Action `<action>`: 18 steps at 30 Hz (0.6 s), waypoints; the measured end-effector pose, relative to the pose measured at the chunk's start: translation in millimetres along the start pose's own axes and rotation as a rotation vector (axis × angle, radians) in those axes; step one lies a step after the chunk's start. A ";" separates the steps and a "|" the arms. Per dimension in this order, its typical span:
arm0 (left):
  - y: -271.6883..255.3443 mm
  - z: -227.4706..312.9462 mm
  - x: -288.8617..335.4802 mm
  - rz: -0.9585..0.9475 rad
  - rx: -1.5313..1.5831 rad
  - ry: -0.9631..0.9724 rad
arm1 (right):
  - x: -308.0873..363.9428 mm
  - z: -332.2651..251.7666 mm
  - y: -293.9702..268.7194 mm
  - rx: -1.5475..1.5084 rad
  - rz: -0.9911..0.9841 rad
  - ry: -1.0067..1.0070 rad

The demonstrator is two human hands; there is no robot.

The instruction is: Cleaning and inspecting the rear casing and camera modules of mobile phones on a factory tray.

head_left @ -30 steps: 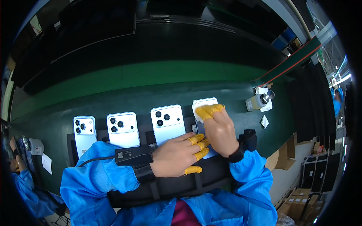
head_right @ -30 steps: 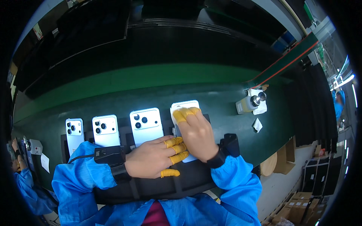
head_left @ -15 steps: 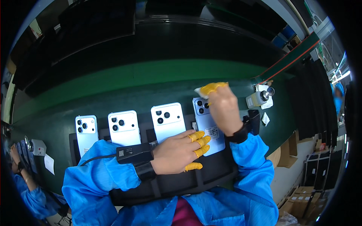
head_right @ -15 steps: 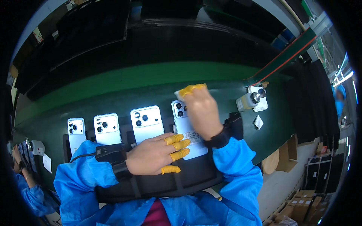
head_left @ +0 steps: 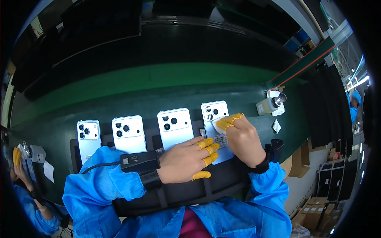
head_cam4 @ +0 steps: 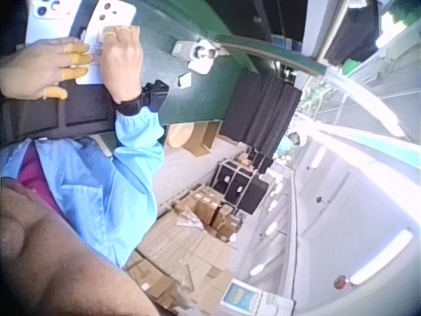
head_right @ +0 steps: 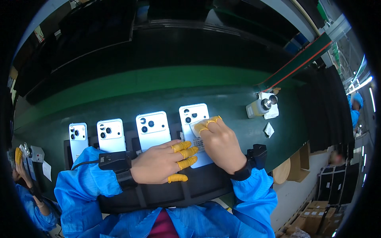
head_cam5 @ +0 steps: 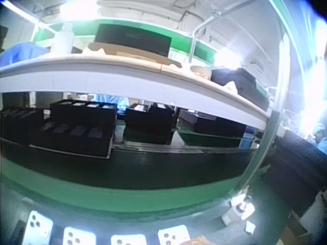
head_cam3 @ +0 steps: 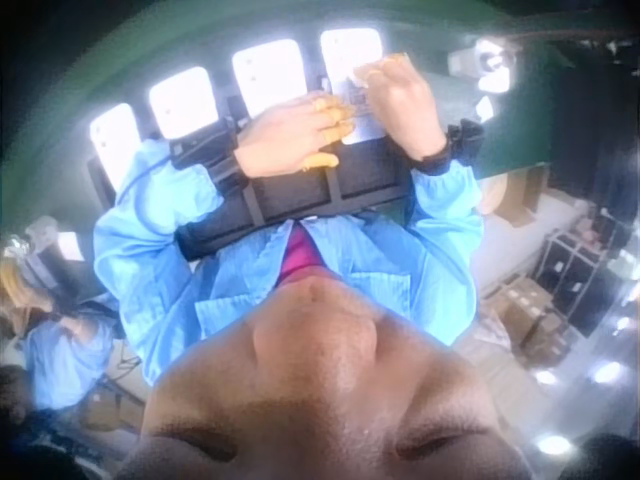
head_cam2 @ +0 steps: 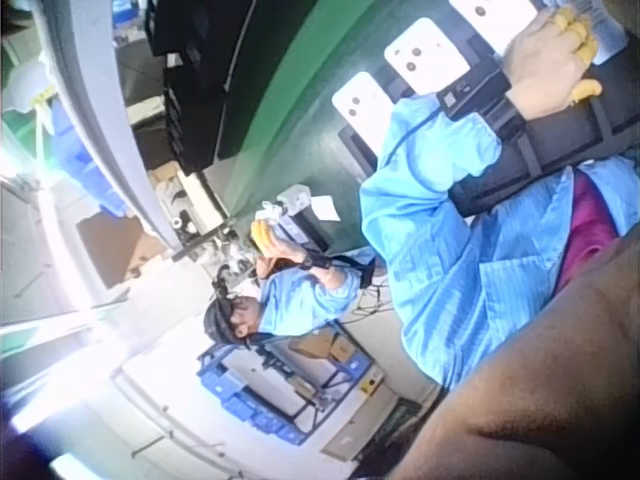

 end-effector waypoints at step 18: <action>2.2 0.2 -0.8 0.068 0.044 0.012 | -35.2 5.7 9.2 -0.039 0.296 -0.104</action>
Point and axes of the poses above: each hand's wrist, its own x-axis away from the middle knuckle, its own y-axis out of the palm, z = x × y, the point moved 2 cm from there along -x, towards the middle knuckle, and after that the axes turned 1 degree about -z, right-handed, at the moved point
